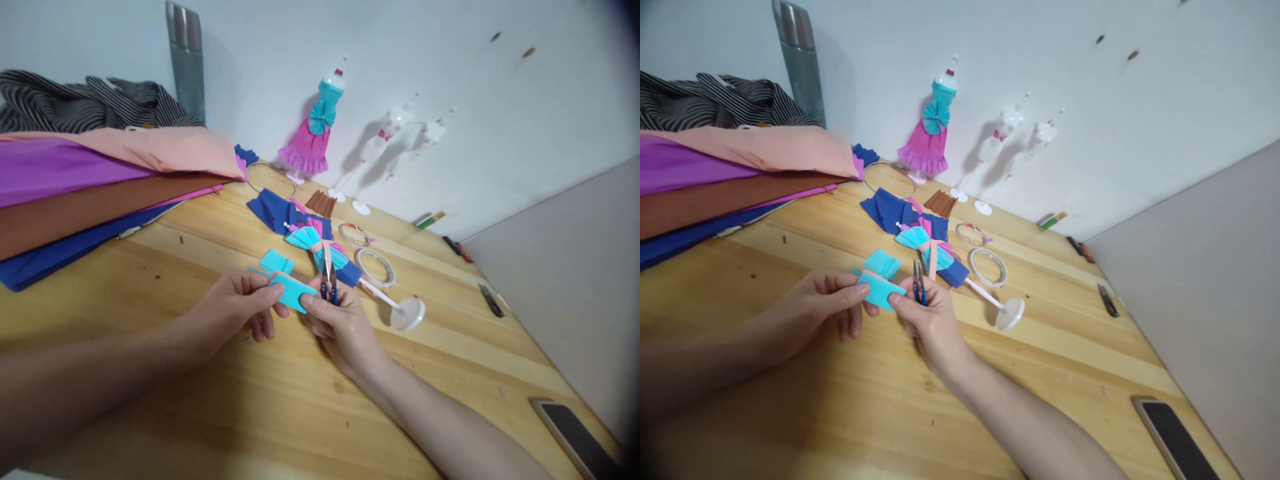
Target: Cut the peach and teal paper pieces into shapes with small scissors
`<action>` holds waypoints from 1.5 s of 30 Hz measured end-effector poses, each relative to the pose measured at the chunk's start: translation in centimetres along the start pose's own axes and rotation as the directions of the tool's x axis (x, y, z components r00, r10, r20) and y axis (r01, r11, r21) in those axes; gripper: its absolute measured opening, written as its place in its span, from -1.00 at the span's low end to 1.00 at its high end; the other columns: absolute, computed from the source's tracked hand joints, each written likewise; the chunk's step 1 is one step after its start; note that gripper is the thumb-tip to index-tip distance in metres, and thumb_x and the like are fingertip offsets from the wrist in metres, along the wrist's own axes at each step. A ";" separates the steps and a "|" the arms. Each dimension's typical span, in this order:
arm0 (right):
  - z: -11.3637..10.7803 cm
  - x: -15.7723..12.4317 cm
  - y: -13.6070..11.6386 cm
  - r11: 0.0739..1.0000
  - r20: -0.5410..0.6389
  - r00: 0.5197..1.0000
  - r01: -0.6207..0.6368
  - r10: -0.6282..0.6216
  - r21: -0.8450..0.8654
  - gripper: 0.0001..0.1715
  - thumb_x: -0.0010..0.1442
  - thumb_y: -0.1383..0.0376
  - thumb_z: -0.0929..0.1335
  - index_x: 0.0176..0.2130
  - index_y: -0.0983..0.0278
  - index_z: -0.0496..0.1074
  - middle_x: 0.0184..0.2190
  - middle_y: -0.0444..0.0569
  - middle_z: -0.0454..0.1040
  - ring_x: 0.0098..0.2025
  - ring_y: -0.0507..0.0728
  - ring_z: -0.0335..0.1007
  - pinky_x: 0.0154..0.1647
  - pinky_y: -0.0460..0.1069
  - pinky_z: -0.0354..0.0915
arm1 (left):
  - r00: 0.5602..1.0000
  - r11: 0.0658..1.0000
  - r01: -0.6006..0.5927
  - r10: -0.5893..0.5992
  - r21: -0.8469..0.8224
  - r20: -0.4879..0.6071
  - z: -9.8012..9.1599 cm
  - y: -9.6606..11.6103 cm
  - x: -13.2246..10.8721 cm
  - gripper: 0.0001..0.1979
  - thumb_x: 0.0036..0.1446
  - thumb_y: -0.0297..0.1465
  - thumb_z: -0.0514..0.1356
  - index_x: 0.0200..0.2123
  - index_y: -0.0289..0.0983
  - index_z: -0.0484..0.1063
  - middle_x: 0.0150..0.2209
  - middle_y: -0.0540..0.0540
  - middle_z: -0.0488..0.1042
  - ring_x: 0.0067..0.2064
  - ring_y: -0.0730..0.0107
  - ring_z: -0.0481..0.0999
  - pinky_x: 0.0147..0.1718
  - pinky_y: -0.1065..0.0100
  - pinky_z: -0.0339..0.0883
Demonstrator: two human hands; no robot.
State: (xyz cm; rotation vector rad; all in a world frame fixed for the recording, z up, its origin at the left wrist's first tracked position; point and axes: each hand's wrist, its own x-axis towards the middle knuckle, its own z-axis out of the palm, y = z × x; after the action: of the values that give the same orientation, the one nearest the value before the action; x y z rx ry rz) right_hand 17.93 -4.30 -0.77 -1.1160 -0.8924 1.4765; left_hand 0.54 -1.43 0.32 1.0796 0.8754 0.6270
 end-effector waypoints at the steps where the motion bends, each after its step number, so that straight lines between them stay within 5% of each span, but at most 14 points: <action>1: 0.0 0.0 0.0 1.000 -0.001 1.000 0.009 -0.009 0.005 -0.64 -0.11 0.23 0.54 -0.52 0.28 0.30 -0.77 -0.36 0.05 -0.72 -0.14 -0.22 -0.70 -0.13 -0.28 | 1.000 1.000 -0.004 0.004 -0.020 -0.006 -0.1 0.0 0.0 -0.59 -0.04 -0.08 0.28 -0.54 -0.36 0.48 -0.69 -0.04 0.41 -0.65 0.53 0.33 -0.63 0.49 0.18; 10: -0.4 0.1 0.3 1.000 -0.021 0.999 0.027 -0.027 0.015 -0.67 -0.11 0.24 0.53 -0.48 0.28 0.34 -0.76 -0.36 0.05 -0.71 -0.13 -0.23 -0.67 -0.12 -0.27 | 0.999 0.992 -0.051 0.049 -0.115 -0.023 -0.2 -0.2 0.3 -0.45 -0.02 0.08 0.19 -0.50 -0.37 0.46 -0.64 -0.09 0.43 -0.63 0.46 0.38 -0.66 0.47 0.25; 16: -0.6 -0.1 0.8 0.984 0.001 0.994 0.110 -0.110 -0.139 -0.66 -0.06 0.15 0.52 -0.48 0.26 0.36 -0.71 -0.31 0.06 -0.66 -0.09 -0.18 -0.64 -0.09 -0.24 | 0.996 0.999 -0.040 0.039 0.010 0.076 0.1 -0.6 0.3 -0.72 -0.12 -0.26 0.37 -0.42 -0.33 0.42 -0.60 0.01 0.43 -0.55 0.46 0.42 -0.59 0.47 0.32; 25: -0.2 -0.6 -0.2 0.830 0.121 0.953 0.303 -0.279 -0.468 -0.73 0.03 0.18 0.45 -0.52 0.26 0.35 -0.66 -0.25 0.05 -0.58 -0.02 -0.08 -0.54 -0.06 -0.07 | 0.992 0.991 -0.124 0.123 0.040 0.021 -0.1 -0.6 0.3 -0.80 -0.09 -0.31 0.31 -0.46 -0.33 0.44 -0.63 0.01 0.43 -0.57 0.48 0.42 -0.58 0.49 0.28; 31: -0.6 -0.7 -0.4 0.824 0.141 0.943 0.331 -0.300 -0.460 -0.72 0.02 0.11 0.45 -0.35 0.26 0.42 -0.63 -0.24 0.09 -0.57 0.00 -0.02 -0.55 -0.06 -0.04 | 0.974 0.953 -0.224 0.224 0.202 0.022 0.0 -0.6 0.3 -0.87 -0.01 -0.36 0.24 -0.49 -0.32 0.47 -0.60 0.00 0.40 -0.52 0.48 0.38 -0.53 0.46 0.23; 36: -0.3 -0.6 -0.6 0.790 0.163 0.953 0.303 -0.255 -0.533 -0.77 0.02 0.17 0.42 -0.48 0.26 0.37 -0.66 -0.23 0.12 -0.59 -0.01 -0.03 -0.56 -0.06 -0.05 | 0.941 0.901 -0.333 0.337 0.277 0.034 0.0 -0.4 0.2 -0.84 -0.03 -0.41 0.23 -0.61 -0.31 0.42 -0.52 -0.04 0.41 -0.41 0.43 0.38 -0.48 0.46 0.19; 42: -0.4 -0.5 -0.3 0.719 0.135 0.927 0.358 -0.349 -0.596 -0.78 0.04 0.24 0.38 -0.54 0.25 0.32 -0.65 -0.22 0.11 -0.57 -0.01 -0.01 -0.55 -0.07 -0.03 | 0.976 0.940 -0.219 0.215 0.263 0.044 0.0 -0.3 0.5 -0.90 -0.07 -0.41 0.23 -0.48 -0.34 0.44 -0.52 0.02 0.37 -0.47 0.49 0.33 -0.50 0.45 0.22; 45: -0.8 -0.4 -0.1 0.660 0.136 0.900 0.399 -0.413 -0.636 -0.78 0.08 0.26 0.37 -0.55 0.25 0.31 -0.65 -0.22 0.11 -0.56 0.00 0.01 -0.53 -0.07 0.01 | 0.986 0.966 -0.160 0.147 0.202 0.077 -0.4 -0.2 0.7 -0.71 -0.09 -0.37 0.29 -0.24 -0.34 0.45 -0.39 -0.01 0.44 -0.44 0.45 0.41 -0.52 0.44 0.30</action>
State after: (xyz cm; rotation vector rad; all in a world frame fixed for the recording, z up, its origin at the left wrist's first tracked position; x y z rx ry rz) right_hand 18.74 -4.67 -0.83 -1.3004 -1.6070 0.7700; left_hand 0.61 -0.78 -0.17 1.3580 0.8220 0.6373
